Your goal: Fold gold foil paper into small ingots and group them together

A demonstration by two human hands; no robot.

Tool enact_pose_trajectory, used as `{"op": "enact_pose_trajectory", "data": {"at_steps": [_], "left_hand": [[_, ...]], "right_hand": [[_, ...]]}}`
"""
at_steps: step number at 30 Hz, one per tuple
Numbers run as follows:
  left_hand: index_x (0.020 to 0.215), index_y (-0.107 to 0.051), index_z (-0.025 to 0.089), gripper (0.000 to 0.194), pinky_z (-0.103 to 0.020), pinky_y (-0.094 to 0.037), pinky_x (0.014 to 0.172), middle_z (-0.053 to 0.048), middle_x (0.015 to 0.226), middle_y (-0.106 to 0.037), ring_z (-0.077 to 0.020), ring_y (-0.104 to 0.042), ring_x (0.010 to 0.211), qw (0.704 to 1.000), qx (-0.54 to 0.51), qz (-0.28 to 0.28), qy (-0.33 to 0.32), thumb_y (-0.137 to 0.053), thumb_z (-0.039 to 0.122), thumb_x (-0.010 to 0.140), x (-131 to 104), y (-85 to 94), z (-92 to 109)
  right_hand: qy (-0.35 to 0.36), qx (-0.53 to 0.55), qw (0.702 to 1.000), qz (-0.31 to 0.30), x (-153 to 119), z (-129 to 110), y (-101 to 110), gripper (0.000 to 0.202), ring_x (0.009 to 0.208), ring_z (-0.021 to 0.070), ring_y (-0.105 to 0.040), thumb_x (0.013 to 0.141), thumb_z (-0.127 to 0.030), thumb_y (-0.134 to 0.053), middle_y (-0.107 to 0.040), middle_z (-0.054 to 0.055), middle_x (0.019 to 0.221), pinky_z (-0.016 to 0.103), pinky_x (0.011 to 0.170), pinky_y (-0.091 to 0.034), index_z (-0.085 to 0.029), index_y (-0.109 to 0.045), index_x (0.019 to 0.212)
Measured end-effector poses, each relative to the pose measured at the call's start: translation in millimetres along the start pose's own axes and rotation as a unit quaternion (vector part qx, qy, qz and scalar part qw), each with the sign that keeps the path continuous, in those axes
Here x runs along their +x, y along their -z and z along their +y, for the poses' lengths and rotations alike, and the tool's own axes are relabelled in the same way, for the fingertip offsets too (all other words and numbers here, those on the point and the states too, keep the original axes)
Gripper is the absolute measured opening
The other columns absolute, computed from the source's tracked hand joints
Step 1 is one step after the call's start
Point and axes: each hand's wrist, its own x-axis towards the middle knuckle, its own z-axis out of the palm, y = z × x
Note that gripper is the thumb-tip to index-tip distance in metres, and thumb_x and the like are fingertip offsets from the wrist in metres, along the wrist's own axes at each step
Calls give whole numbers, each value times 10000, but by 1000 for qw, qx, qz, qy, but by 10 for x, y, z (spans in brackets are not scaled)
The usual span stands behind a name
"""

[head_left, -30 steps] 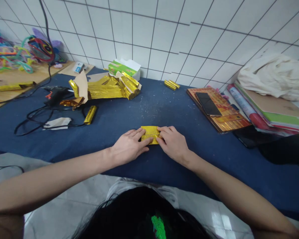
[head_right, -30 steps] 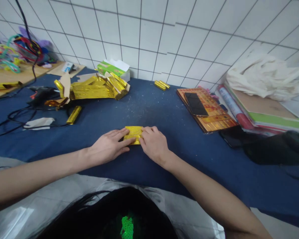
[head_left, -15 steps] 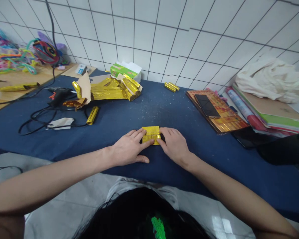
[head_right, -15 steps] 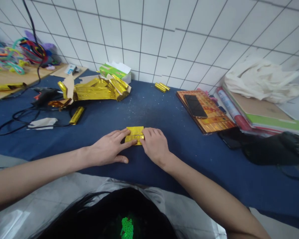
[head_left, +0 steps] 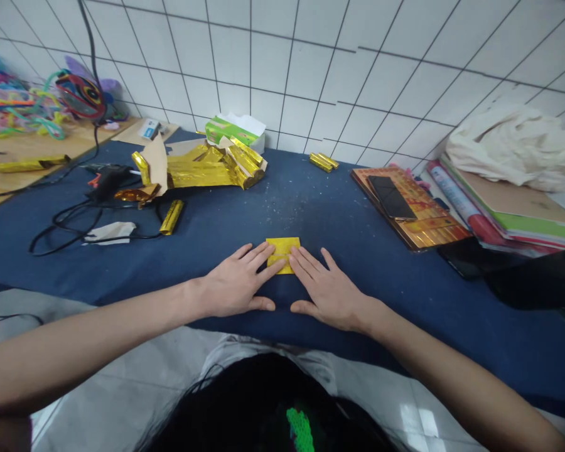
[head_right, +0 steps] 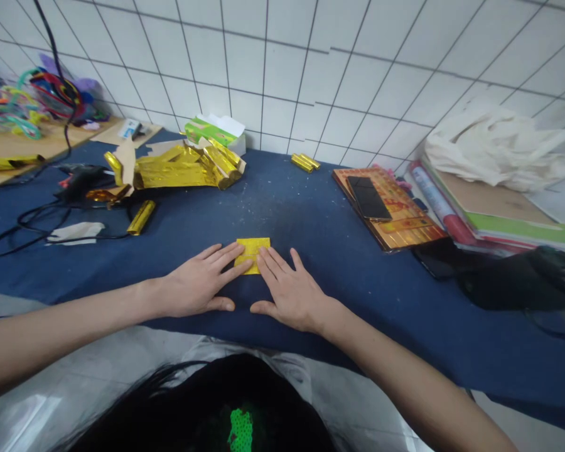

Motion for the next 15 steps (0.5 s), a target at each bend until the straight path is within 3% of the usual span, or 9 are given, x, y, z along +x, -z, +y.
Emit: {"op": "enact_pose_trajectory", "data": {"at_steps": [7, 11, 15], "left_hand": [[1401, -208, 128, 803, -462, -128, 1081, -136, 1473, -178, -265, -127, 1364, 998, -14, -59, -15, -321, 656, 806, -94, 13, -98], [1394, -229, 129, 785, -440, -122, 1083, -128, 1467, -200, -248, -141, 1363, 997, -20, -75, -19, -308, 653, 814, -57, 103, -149], [1372, -284, 103, 779, -444, -126, 1081, -142, 1450, -250, -259, -142, 1362, 999, -4, -54, -6, -281, 653, 820, 88, 211, -105]], "right_hand": [[0, -14, 1000, 13, 14, -25, -3, 822, 1338, 298, -210, 826, -666, -171, -247, 189, 1443, 587, 1026, -184, -71, -236, 1389], [-2, -13, 1000, 8, 17, -26, 4, 827, 1337, 302, -213, 824, -668, -171, -247, 189, 1442, 591, 1025, -184, -62, -251, 1382], [-2, -5, 1000, -4, 22, -22, 21, 843, 1339, 310, -200, 822, -673, -169, -225, 194, 1445, 606, 1022, -173, -47, -240, 1383]]}}
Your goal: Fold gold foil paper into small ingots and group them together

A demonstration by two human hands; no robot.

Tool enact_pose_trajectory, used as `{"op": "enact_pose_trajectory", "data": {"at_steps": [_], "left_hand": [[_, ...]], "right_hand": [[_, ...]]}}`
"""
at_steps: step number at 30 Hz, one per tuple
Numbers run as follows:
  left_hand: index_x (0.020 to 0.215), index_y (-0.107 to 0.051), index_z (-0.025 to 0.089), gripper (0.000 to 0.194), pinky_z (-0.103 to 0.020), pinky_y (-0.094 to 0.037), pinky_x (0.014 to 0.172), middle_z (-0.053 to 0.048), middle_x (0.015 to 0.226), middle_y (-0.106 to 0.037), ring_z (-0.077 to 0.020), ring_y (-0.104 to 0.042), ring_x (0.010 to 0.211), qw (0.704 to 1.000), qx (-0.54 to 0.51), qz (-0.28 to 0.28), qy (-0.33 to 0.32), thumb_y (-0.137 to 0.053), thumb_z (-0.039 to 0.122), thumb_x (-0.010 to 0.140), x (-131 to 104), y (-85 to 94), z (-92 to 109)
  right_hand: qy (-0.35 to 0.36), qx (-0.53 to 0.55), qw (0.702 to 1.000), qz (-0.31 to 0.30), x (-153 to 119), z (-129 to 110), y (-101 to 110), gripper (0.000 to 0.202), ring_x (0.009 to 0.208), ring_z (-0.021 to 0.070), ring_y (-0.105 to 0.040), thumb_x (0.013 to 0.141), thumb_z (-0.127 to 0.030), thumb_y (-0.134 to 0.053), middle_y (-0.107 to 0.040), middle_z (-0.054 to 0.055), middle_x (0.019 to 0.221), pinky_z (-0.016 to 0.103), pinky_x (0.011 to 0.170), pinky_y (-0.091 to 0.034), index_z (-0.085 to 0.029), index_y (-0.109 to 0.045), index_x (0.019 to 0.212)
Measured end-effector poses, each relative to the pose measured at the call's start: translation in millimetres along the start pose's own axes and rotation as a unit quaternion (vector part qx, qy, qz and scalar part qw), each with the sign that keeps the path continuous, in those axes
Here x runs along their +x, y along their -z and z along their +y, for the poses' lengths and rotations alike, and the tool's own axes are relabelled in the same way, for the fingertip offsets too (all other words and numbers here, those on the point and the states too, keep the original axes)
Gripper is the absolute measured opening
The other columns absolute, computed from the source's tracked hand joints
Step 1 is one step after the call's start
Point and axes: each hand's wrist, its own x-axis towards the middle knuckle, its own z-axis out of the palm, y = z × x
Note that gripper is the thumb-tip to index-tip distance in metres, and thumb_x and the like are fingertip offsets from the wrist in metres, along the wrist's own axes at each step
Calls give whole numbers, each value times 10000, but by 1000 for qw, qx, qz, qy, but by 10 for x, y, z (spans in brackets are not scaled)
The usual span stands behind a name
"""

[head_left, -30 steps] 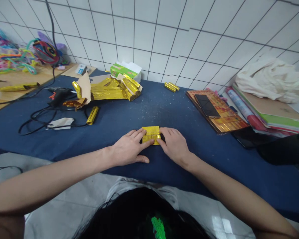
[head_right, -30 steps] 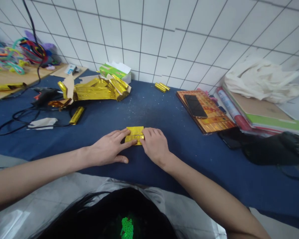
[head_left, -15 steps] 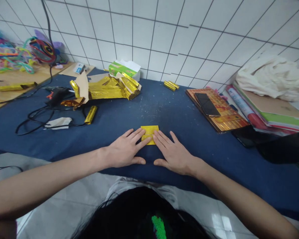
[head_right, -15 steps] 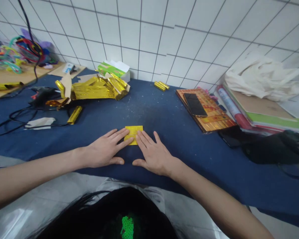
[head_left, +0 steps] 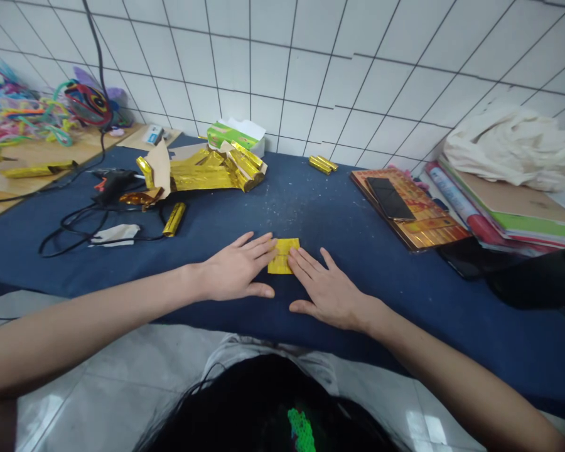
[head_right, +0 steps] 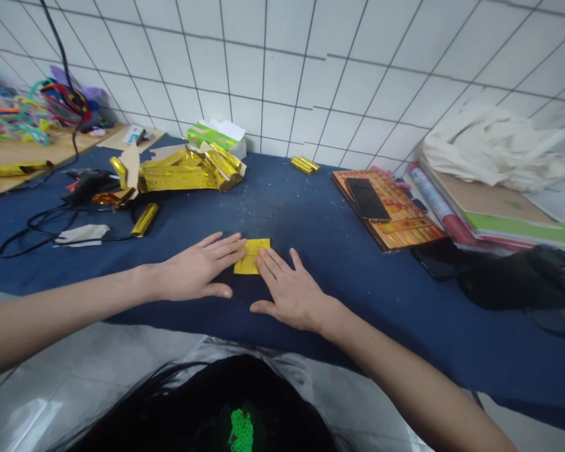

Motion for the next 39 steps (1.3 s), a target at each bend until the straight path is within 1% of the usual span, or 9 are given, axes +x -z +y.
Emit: {"op": "enact_pose_trajectory", "data": {"at_steps": [3, 10, 15, 18, 24, 29, 33, 36, 39], "left_hand": [[1396, -186, 47, 953, -452, -128, 1079, -185, 1469, -143, -288, -100, 1364, 999, 8, 37, -31, -300, 734, 745, 102, -45, 100], [1392, -184, 23, 989, -475, -117, 1072, -224, 1446, -202, -315, -142, 1352, 999, 24, 37, 9, -229, 759, 734, 103, -265, 226], [1377, -242, 29, 972, -473, -121, 1069, -227, 1441, -214, -314, -149, 1351, 999, 37, 37, 14, -216, 760, 736, 94, -241, 233], [1379, -237, 31, 967, -470, -119, 1068, -220, 1443, -213, -311, -144, 1353, 998, 38, 45, 12, -209, 756, 741, 104, -233, 232], [1390, -201, 29, 992, -478, -137, 1061, -224, 1449, -189, -328, -151, 1348, 999, 30, 43, 14, -208, 769, 728, 114, -236, 250], [1389, -191, 10, 1006, -470, -126, 1072, -218, 1450, -191, -318, -147, 1351, 998, 24, 44, 23, -237, 766, 726, 108, -247, 256], [1401, -173, 53, 919, -440, -141, 1080, -190, 1465, -165, -284, -151, 1356, 1000, 6, 27, 4, -276, 714, 770, 64, -239, 123], [1395, -220, 102, 840, -424, -152, 1081, -155, 1468, -191, -265, -174, 1353, 1000, 0, 15, -25, -302, 681, 792, 9, -209, 34], [1370, -293, 119, 837, -455, -171, 1070, -166, 1442, -264, -291, -234, 1330, 999, 8, 29, -27, -341, 697, 766, -27, -177, 63]], "right_hand": [[1, 9, 1000, -3, 4, 3, 4, 851, 1341, 314, -192, 819, -676, -178, -204, 196, 1449, 610, 1018, -178, -46, -215, 1390], [-11, 7, 1000, 9, -31, 2, -59, 831, 1342, 306, -195, 828, -662, -183, -220, 190, 1447, 598, 1025, -182, -45, -246, 1381], [-56, 6, 998, 1, -79, 16, -13, 839, 1341, 308, -194, 825, -668, -160, -237, 196, 1440, 598, 1030, -175, -39, -283, 1367], [-81, 24, 996, 2, 11, -33, 92, 839, 1347, 297, -177, 830, -660, -156, -224, 199, 1445, 576, 1042, -177, -34, -245, 1382], [-30, 43, 998, 17, 292, -66, 51, 842, 1362, 283, -118, 826, -664, -174, -181, 187, 1463, 563, 1053, -156, -51, -180, 1404], [-37, 19, 999, 0, 198, 97, -61, 857, 1357, 298, -133, 815, -680, -170, -161, 181, 1468, 591, 1038, -157, -64, -154, 1410], [-37, 12, 999, 4, 132, 130, -42, 835, 1350, 304, -160, 820, -673, -178, -165, 177, 1469, 604, 1027, -169, -86, -150, 1413], [-32, 11, 999, 0, 167, 191, -19, 743, 1345, 309, -179, 856, -619, -183, -195, 153, 1469, 623, 1013, -179, -121, -204, 1406], [-25, 5, 1000, 5, 252, 343, 7, 554, 1348, 310, -165, 915, -490, -196, -238, 109, 1466, 641, 1003, -159, -213, -280, 1387]]}}
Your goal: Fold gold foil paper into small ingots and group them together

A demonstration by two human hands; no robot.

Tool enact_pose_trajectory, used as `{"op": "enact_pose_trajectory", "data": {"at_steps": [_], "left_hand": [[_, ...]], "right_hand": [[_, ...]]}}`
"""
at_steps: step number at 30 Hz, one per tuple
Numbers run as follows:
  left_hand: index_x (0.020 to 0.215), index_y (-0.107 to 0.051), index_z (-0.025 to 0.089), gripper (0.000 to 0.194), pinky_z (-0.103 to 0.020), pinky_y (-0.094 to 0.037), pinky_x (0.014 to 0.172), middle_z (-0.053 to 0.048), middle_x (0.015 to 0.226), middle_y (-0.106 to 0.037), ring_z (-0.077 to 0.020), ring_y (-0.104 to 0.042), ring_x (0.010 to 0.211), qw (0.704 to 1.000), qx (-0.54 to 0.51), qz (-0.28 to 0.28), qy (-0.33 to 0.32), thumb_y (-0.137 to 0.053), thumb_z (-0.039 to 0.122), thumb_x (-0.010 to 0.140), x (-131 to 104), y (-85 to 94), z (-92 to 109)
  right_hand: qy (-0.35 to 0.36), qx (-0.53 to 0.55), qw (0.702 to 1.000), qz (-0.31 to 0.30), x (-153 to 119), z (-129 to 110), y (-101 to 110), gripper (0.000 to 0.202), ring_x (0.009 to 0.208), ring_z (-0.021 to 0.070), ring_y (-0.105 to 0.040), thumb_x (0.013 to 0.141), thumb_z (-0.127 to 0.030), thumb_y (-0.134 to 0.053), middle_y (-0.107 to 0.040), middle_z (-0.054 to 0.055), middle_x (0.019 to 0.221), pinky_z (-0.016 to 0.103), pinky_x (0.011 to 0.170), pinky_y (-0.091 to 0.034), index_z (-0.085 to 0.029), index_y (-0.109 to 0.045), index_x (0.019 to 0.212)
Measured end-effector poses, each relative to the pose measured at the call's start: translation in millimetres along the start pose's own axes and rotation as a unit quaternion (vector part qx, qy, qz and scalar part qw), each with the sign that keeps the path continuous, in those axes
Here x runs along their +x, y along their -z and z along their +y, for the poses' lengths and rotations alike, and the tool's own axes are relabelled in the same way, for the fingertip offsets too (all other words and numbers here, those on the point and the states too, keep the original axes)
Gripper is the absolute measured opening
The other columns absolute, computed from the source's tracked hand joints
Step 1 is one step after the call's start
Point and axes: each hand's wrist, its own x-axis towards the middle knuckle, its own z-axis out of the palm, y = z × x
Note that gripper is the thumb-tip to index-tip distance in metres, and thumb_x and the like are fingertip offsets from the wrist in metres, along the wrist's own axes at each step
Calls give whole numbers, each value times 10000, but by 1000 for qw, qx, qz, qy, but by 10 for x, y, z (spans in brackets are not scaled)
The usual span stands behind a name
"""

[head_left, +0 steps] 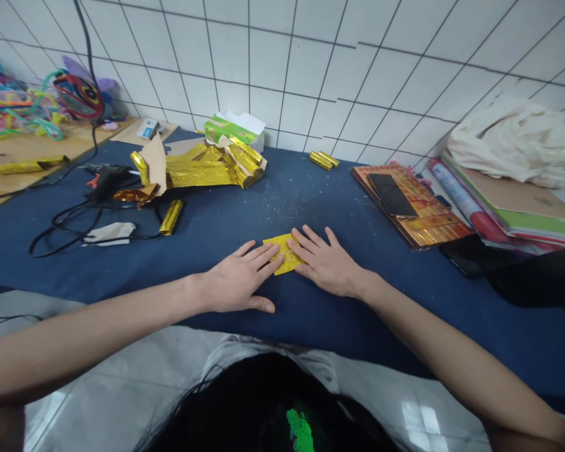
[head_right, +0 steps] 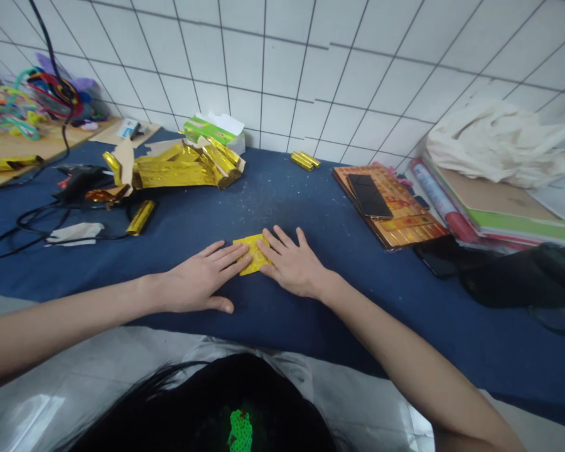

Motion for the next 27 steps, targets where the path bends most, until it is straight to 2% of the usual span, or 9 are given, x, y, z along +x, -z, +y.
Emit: {"op": "enact_pose_trajectory", "data": {"at_steps": [3, 7, 11, 14, 15, 17, 19, 20, 27], "left_hand": [[1328, -368, 100, 865, -468, -200, 1057, -197, 1368, -379, -318, -331, 1271, 999, 10, 31, 6, -356, 726, 731, 10, 17, 112], [1285, -422, 73, 886, -461, -271, 1024, -207, 1251, -470, -335, -403, 1190, 998, 9, 61, 2, -356, 744, 710, 47, 10, 210], [1278, -419, 57, 893, -429, -363, 956, -215, 1225, -462, -338, -422, 1149, 998, -3, 61, 10, -382, 739, 703, 65, 0, 220], [1275, -413, 63, 891, -426, -372, 951, -212, 1227, -452, -330, -424, 1143, 998, -9, 67, 13, -407, 737, 692, 69, 0, 220], [1265, -423, 65, 885, -428, -374, 948, -208, 1215, -460, -328, -430, 1133, 997, -12, 69, 13, -408, 739, 690, 71, 0, 220], [1224, -465, 73, 853, -442, -368, 952, -200, 1177, -481, -332, -438, 1119, 997, -16, 72, 9, -402, 738, 694, 73, -2, 222], [1188, -495, 75, 838, -454, -345, 974, -193, 1158, -490, -340, -428, 1129, 997, -21, 76, 2, -405, 742, 688, 73, -6, 224], [1191, -491, 72, 845, -454, -334, 985, -193, 1170, -483, -344, -415, 1145, 997, -22, 78, 1, -413, 743, 683, 72, -8, 225], [1215, -464, 77, 834, -436, -354, 955, -196, 1197, -474, -330, -416, 1146, 997, -13, 77, -5, -388, 734, 707, 56, 5, 181]], "right_hand": [[0, 18, 1000, -11, 115, 163, 34, 436, 1355, 323, -105, 925, -411, -272, -164, 67, 1493, 642, 997, -147, -341, -333, 1351], [4, 78, 996, -39, 235, 308, 51, 421, 1361, 310, -36, 920, -330, -332, -49, 25, 1512, 616, 1016, -128, -401, -329, 1335], [-21, 112, 993, -28, 275, 344, 73, 459, 1364, 278, -89, 912, -349, -341, -132, 71, 1499, 597, 1029, -125, -321, -298, 1369], [-88, 131, 987, 25, 256, 179, 142, 491, 1357, 249, -159, 926, -346, -265, -218, 113, 1473, 571, 1037, -167, -198, -260, 1394], [-80, 133, 987, 42, 241, 83, 165, 504, 1355, 241, -171, 928, -366, -247, -233, 116, 1467, 553, 1047, -167, -171, -265, 1392], [5, 144, 989, 42, 200, -119, 188, 576, 1355, 223, -179, 915, -459, -249, -244, 119, 1462, 502, 1067, -178, -140, -255, 1394], [99, 156, 983, 7, 161, -253, 164, 716, 1361, 211, -153, 874, -563, -279, -225, 142, 1464, 434, 1092, -168, -85, -210, 1403], [108, 157, 982, -7, 147, -273, 136, 782, 1364, 212, -137, 856, -598, -279, -192, 159, 1470, 415, 1096, -163, -56, -167, 1408], [58, 69, 996, -19, 144, 52, -47, 723, 1365, 266, -114, 863, -606, -216, -149, 115, 1487, 561, 1057, -113, -158, -127, 1423]]}}
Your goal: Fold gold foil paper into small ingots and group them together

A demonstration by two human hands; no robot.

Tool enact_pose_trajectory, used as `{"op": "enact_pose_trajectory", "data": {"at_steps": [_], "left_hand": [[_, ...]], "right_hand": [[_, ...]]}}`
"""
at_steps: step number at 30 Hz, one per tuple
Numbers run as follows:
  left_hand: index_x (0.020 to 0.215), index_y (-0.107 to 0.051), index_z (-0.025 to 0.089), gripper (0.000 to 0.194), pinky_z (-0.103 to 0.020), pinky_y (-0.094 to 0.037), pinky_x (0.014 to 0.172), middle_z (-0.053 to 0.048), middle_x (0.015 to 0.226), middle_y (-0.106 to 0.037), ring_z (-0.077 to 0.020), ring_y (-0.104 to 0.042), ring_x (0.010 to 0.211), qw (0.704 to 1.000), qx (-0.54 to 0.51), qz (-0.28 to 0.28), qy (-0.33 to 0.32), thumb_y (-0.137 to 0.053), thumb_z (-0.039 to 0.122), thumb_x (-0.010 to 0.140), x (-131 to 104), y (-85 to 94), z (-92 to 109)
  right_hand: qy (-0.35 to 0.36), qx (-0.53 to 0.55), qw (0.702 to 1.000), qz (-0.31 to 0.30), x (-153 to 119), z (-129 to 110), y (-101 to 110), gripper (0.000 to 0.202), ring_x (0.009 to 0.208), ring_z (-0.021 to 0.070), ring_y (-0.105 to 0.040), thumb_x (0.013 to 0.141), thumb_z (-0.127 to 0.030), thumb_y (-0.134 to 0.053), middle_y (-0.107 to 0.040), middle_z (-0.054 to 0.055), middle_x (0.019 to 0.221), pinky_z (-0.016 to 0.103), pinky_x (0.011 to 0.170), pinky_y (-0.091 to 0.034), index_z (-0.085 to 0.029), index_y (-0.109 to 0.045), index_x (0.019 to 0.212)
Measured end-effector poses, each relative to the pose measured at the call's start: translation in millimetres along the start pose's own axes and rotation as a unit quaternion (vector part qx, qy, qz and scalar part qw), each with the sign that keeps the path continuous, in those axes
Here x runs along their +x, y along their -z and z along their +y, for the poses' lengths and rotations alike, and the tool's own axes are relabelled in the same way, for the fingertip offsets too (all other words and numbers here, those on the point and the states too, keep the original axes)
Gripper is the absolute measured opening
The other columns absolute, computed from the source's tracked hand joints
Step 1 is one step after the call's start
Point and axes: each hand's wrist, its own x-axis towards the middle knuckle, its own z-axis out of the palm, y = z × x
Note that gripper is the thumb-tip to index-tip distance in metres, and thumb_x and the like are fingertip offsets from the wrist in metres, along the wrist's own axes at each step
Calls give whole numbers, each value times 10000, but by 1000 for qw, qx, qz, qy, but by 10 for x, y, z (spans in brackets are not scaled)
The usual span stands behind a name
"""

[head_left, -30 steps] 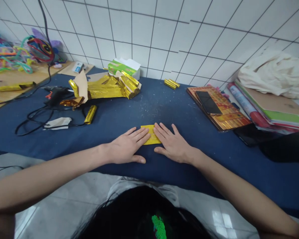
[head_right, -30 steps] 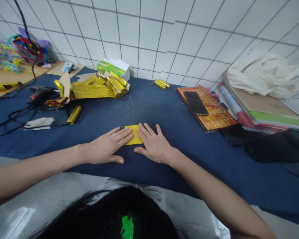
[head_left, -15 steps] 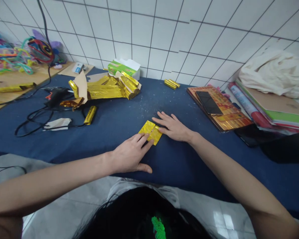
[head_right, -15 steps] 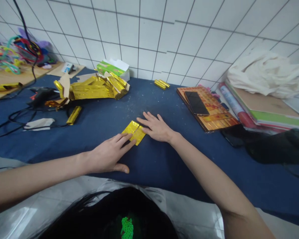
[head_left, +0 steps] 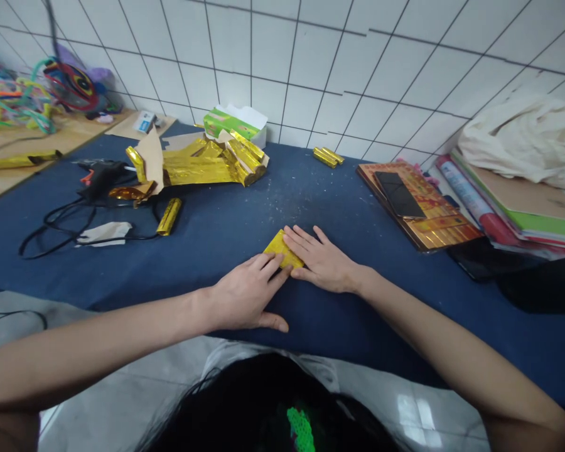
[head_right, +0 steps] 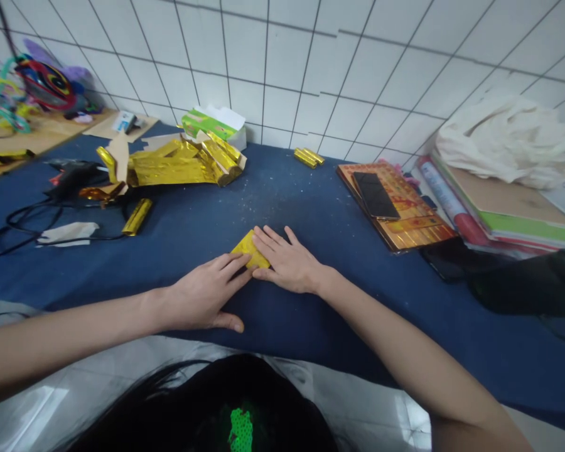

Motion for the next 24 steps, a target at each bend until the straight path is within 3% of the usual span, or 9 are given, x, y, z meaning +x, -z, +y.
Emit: {"op": "enact_pose_trajectory", "data": {"at_steps": [5, 9, 12, 14, 15, 17, 20, 24], "left_hand": [[1181, -502, 107, 769, -426, -349, 952, -155, 1149, -494, -306, -444, 1079, 1000, -3, -9, -13, -401, 715, 721, 30, 47, -59], [1235, -460, 87, 826, -413, -388, 891, -167, 1111, -496, -297, -460, 1017, 1000, -1, -6, 12, -417, 719, 706, 69, 44, 11], [1265, -430, 73, 868, -421, -372, 910, -180, 1143, -481, -300, -449, 1035, 999, 5, 1, 35, -401, 733, 701, 89, 21, 100], [1265, -430, 71, 863, -423, -368, 915, -185, 1156, -477, -301, -444, 1047, 999, 9, 4, 48, -390, 731, 710, 96, 6, 147], [1263, -431, 68, 861, -425, -371, 911, -188, 1154, -479, -302, -445, 1044, 999, 10, 5, 53, -387, 729, 713, 97, 0, 164], [1256, -435, 60, 857, -427, -383, 899, -192, 1145, -484, -300, -452, 1026, 998, 13, 5, 60, -390, 723, 716, 101, -2, 182], [1244, -446, 62, 821, -421, -400, 887, -181, 1135, -487, -294, -459, 1002, 998, 10, 1, 57, -437, 693, 719, 111, 26, 154], [1181, -516, 117, 514, -389, -435, 846, -132, 1059, -517, -261, -477, 970, 999, -18, -22, 33, -514, 468, 804, 148, 108, -16]], "right_hand": [[-2, -15, 1000, -1, 32, 18, 15, 737, 1364, 288, -100, 850, -627, -216, -137, 98, 1491, 603, 1036, -118, -167, -139, 1420], [-28, -10, 1000, 10, 70, 50, 104, 701, 1356, 303, -133, 861, -601, -243, -171, 119, 1480, 617, 1024, -133, -154, -229, 1401], [-62, 0, 991, 117, 30, 13, 198, 544, 1306, 276, -296, 897, -484, -308, -371, 129, 1404, 549, 1028, -226, -141, -423, 1304], [-67, 22, 975, 209, -35, -69, 221, 393, 1158, 231, -481, 906, -379, -357, -585, 109, 1202, 456, 989, -341, -150, -583, 1132], [-56, 36, 972, 227, -73, -118, 213, 342, 1065, 212, -541, 906, -330, -368, -645, 94, 1085, 416, 943, -396, -158, -628, 1045], [-8, 51, 975, 215, -144, -205, 162, 299, 955, 197, -580, 899, -265, -381, -677, 70, 966, 385, 878, -451, -173, -659, 956], [22, 43, 983, 180, -210, -260, 65, 288, 985, 199, -565, 890, -208, -383, -650, 81, 1038, 386, 881, -463, -157, -638, 1015], [37, 31, 987, 152, -223, -228, 28, 250, 1017, 205, -549, 866, -210, -447, -620, 96, 1101, 382, 908, -452, -129, -617, 1032]]}}
